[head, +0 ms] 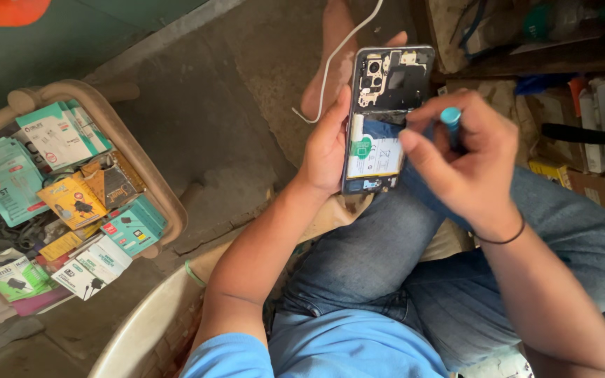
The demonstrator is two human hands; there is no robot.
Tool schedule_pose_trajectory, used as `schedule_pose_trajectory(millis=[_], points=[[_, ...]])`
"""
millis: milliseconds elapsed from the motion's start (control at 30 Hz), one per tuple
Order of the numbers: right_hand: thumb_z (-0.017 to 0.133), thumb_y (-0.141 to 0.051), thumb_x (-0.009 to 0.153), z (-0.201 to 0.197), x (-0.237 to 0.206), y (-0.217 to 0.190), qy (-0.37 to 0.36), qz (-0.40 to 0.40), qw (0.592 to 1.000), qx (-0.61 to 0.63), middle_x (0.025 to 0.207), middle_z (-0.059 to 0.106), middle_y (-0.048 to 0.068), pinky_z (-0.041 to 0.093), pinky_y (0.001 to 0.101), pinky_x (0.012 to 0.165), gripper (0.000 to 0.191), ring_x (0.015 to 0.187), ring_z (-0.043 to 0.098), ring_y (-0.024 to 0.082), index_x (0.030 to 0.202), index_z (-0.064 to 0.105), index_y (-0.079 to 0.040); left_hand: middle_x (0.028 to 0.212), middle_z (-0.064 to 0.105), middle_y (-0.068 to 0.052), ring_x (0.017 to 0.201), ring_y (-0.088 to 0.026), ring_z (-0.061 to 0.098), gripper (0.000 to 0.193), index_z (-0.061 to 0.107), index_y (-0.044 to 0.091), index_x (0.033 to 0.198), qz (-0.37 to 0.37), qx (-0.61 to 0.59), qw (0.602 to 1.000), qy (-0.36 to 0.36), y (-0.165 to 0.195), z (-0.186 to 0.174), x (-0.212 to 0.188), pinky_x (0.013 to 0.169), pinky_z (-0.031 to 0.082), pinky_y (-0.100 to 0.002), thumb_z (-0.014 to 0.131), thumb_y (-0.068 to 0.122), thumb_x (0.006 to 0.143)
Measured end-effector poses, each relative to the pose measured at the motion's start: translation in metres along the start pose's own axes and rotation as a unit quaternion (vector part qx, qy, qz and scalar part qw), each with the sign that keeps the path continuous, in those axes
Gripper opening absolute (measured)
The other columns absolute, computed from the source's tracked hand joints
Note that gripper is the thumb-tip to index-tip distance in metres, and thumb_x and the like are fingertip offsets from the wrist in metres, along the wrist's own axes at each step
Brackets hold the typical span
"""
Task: The person sits with a disassembled smartphone on their lap and repairs it using a teal-handled screwdriver and pry tool. They pry at the phone's edge, remove the back cover, and work the screwdriver around the exposed battery and internal components, holding the open phone up in one hand while working with the other.
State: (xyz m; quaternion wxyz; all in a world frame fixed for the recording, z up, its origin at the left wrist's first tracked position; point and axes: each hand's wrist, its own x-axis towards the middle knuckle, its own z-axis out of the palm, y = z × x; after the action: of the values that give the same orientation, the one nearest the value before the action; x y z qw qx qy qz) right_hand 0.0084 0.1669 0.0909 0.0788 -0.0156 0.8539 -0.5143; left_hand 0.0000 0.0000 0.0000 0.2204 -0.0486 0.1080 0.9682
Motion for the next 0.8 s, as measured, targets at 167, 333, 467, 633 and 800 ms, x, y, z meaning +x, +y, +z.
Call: schedule_pose_trajectory(millis=[167, 333, 467, 633, 800], points=[[0.085, -0.031, 0.083, 0.021, -0.007, -0.017, 0.005, -0.140, 0.981, -0.137, 0.102, 0.070, 0.016, 0.047, 0.0295, 0.065, 0.055, 0.073, 0.060, 0.019, 0.117, 0.058, 0.004, 0.140, 0.038, -0.023, 0.124, -0.029, 0.048, 0.065, 0.028, -0.006, 0.158, 0.007, 0.051, 0.998, -0.042, -0.016, -0.034, -0.019, 0.110, 0.041, -0.042, 0.042, 0.043, 0.118], [0.089, -0.035, 0.083, 0.035, -0.022, -0.011, -0.009, -0.118, 0.977, -0.178, 0.106, 0.072, 0.015, 0.051, 0.0289, 0.062, 0.067, 0.072, 0.064, 0.017, 0.127, 0.056, 0.003, 0.167, 0.030, -0.009, 0.156, -0.019, 0.031, 0.078, 0.018, 0.009, 0.167, 0.069, 0.286, 0.955, 0.038, -0.019, -0.029, -0.025, 0.131, 0.028, -0.037, 0.052, 0.049, 0.109], [0.079, -0.021, 0.103, 0.054, -0.046, 0.005, 0.024, -0.013, 0.994, -0.104, 0.089, 0.070, 0.006, 0.049, 0.0235, 0.063, 0.037, 0.071, 0.065, 0.008, 0.127, 0.058, -0.002, 0.161, 0.042, -0.002, 0.147, -0.011, 0.038, 0.065, 0.028, 0.006, 0.164, 0.102, 0.219, 0.970, 0.036, -0.007, -0.036, -0.051, 0.126, 0.029, -0.026, 0.054, 0.038, 0.113], [0.072, -0.013, 0.104, 0.045, 0.021, -0.058, 0.053, 0.088, 0.967, 0.233, 0.092, 0.061, -0.002, 0.038, 0.0148, 0.058, 0.021, 0.068, 0.048, 0.001, 0.120, 0.061, -0.005, 0.113, 0.064, -0.003, 0.100, -0.009, 0.058, 0.037, 0.062, -0.006, 0.141, 0.071, 0.377, 0.923, 0.037, 0.087, 0.019, -0.035, 0.092, 0.049, -0.024, 0.065, 0.018, 0.113], [0.071, -0.015, 0.105, 0.054, 0.019, -0.026, -0.009, 0.101, 0.960, 0.260, 0.105, 0.068, 0.000, 0.042, 0.0168, 0.066, 0.021, 0.080, 0.055, 0.002, 0.121, 0.059, -0.006, 0.117, 0.069, -0.007, 0.101, -0.012, 0.067, 0.035, 0.065, -0.007, 0.132, 0.097, 0.397, 0.913, -0.006, 0.078, 0.004, -0.038, 0.089, 0.058, -0.026, 0.074, 0.006, 0.102]])
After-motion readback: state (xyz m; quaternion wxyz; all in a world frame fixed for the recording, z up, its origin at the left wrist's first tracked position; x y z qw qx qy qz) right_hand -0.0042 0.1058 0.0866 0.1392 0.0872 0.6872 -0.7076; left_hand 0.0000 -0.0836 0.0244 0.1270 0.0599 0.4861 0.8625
